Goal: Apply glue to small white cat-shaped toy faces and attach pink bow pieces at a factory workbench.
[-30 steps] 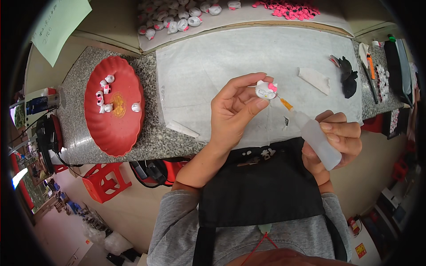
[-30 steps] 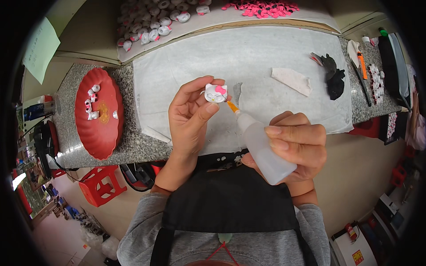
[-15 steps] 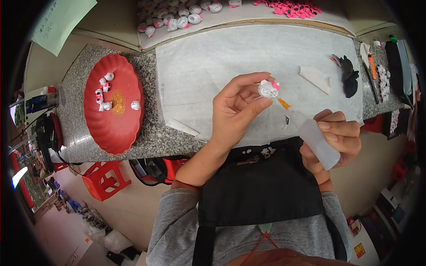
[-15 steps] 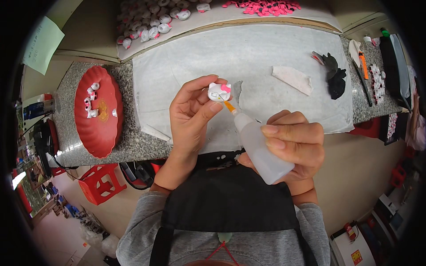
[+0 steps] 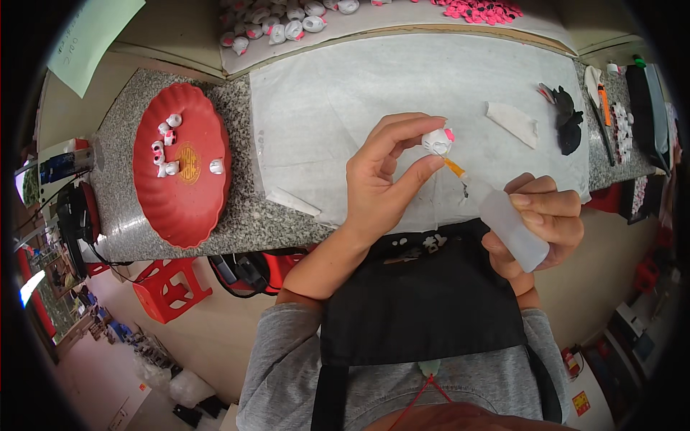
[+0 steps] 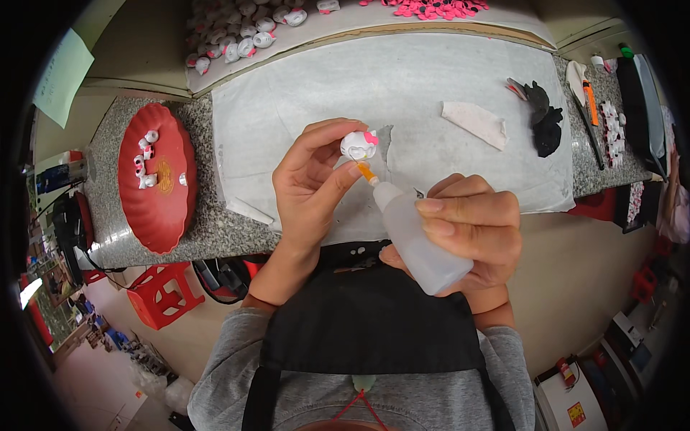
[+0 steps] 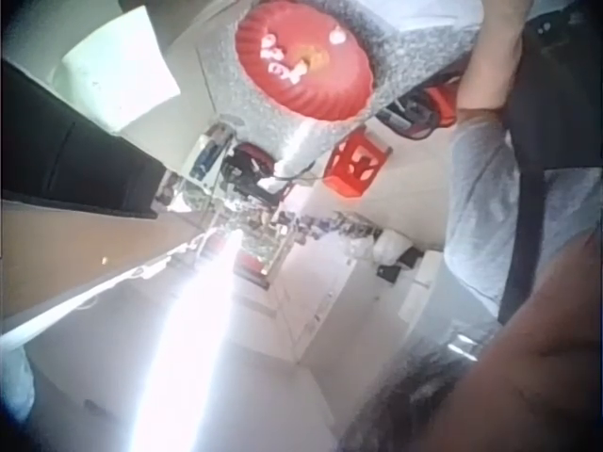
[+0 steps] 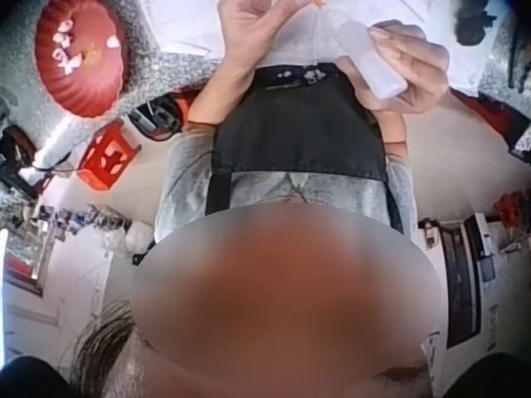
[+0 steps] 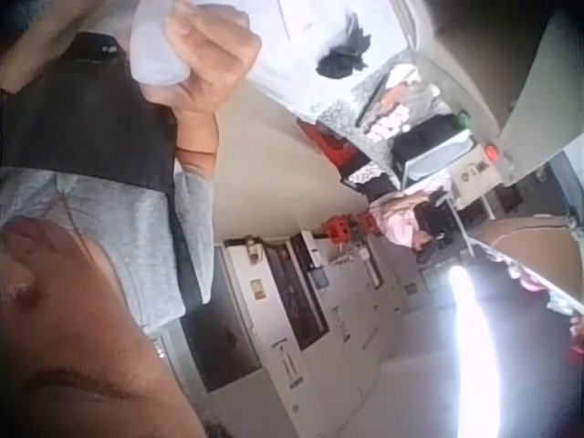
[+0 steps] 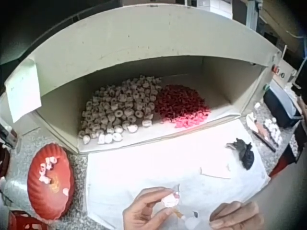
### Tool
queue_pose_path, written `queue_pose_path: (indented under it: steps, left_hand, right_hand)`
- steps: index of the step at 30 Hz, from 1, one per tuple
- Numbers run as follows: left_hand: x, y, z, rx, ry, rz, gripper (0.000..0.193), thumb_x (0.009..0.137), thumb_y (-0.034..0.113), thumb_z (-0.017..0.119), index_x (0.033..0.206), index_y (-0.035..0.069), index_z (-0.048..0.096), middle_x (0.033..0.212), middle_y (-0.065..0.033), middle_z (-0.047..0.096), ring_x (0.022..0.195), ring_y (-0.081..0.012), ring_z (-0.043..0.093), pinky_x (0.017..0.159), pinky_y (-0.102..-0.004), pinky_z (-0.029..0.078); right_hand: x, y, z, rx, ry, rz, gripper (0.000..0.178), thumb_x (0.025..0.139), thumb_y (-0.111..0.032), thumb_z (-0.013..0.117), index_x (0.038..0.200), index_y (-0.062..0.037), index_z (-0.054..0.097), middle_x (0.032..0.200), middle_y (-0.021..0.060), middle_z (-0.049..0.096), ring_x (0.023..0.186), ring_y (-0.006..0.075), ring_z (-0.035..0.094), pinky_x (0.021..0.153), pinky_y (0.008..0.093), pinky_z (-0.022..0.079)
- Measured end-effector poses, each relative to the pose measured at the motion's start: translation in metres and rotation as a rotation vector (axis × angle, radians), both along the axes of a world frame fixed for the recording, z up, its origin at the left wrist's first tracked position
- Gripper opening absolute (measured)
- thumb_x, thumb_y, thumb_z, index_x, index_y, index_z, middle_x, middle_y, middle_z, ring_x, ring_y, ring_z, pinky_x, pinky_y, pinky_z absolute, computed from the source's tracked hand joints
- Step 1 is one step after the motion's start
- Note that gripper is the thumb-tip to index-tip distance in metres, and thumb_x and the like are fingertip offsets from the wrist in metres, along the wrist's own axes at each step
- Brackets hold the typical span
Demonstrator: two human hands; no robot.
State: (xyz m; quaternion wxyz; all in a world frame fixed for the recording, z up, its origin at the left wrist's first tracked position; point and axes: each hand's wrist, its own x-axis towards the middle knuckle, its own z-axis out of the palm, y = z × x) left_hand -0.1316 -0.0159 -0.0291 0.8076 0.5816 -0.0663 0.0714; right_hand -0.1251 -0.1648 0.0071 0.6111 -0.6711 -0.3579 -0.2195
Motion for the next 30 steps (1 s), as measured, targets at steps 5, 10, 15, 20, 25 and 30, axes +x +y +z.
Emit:
queue_pose_path:
  steps: [5, 10, 15, 20, 25, 30]
  left_hand:
    - [0.001, -0.001, 0.000, 0.022, -0.016, 0.018, 0.031, 0.069, -0.007, 0.054, 0.099, -0.004, 0.047, 0.101, -0.0121, 0.047, 0.094, -0.0181, 0.047, 0.082, -0.0286, 0.037]
    - [0.002, -0.001, 0.000, 0.018, 0.002, 0.007, 0.031, 0.069, -0.007, 0.053, 0.099, -0.004, 0.047, 0.100, -0.0120, 0.048, 0.093, -0.0176, 0.047, 0.082, -0.0280, 0.037]
    - [0.002, 0.004, 0.000, -0.052, 0.030, 0.036, 0.033, 0.070, -0.007, 0.053, 0.101, -0.002, 0.045, 0.099, -0.0119, 0.049, 0.092, -0.0165, 0.048, 0.080, -0.0271, 0.038]
    - [0.003, 0.004, 0.002, -0.262, 0.091, 0.102, 0.032, 0.071, -0.006, 0.053, 0.101, 0.000, 0.043, 0.099, -0.0117, 0.050, 0.090, -0.0164, 0.049, 0.080, -0.0296, 0.040]
    - [0.002, 0.006, -0.001, -0.295, 0.101, 0.125, 0.031, 0.071, -0.005, 0.053, 0.101, 0.001, 0.044, 0.098, -0.0107, 0.049, 0.091, -0.0161, 0.049, 0.082, -0.0327, 0.040]
    - [0.003, 0.005, 0.002, -0.325, 0.110, 0.163, 0.031, 0.071, -0.005, 0.054, 0.100, 0.001, 0.044, 0.098, -0.0080, 0.050, 0.086, -0.0098, 0.049, 0.074, -0.0207, 0.039]
  right_hand:
    - [-0.002, -0.004, 0.001, 0.033, 0.043, -0.023, 0.038, 0.056, -0.008, 0.071, 0.084, -0.0047, 0.046, 0.081, 0.0089, 0.045, 0.058, 0.0153, 0.045, 0.048, 0.0256, 0.039]
    - [0.000, -0.005, 0.000, 0.086, 0.065, -0.029, 0.045, 0.048, -0.003, 0.076, 0.084, -0.0047, 0.048, 0.082, 0.0090, 0.047, 0.061, 0.0164, 0.048, 0.050, 0.0271, 0.042]
    - [0.010, -0.010, -0.005, 0.209, 0.136, -0.098, 0.041, 0.057, -0.012, 0.072, 0.084, -0.0061, 0.041, 0.082, 0.0098, 0.047, 0.062, 0.0150, 0.047, 0.056, 0.0263, 0.042]
    - [0.061, -0.025, 0.002, -0.002, 0.421, -0.081, 0.028, 0.065, 0.000, 0.054, 0.087, -0.0014, 0.038, 0.086, 0.0114, 0.044, 0.071, 0.0178, 0.050, 0.060, 0.0271, 0.044]
    - [0.144, 0.002, -0.016, -0.238, 0.618, 0.090, 0.030, 0.069, -0.006, 0.057, 0.096, -0.0013, 0.045, 0.076, 0.0061, 0.051, 0.073, 0.0155, 0.053, 0.062, 0.0263, 0.044]
    - [0.194, 0.034, -0.034, -0.798, 0.092, -0.288, 0.025, 0.069, -0.015, 0.059, 0.089, -0.0023, 0.051, 0.076, 0.0114, 0.055, 0.071, 0.0244, 0.054, 0.062, 0.0319, 0.043]
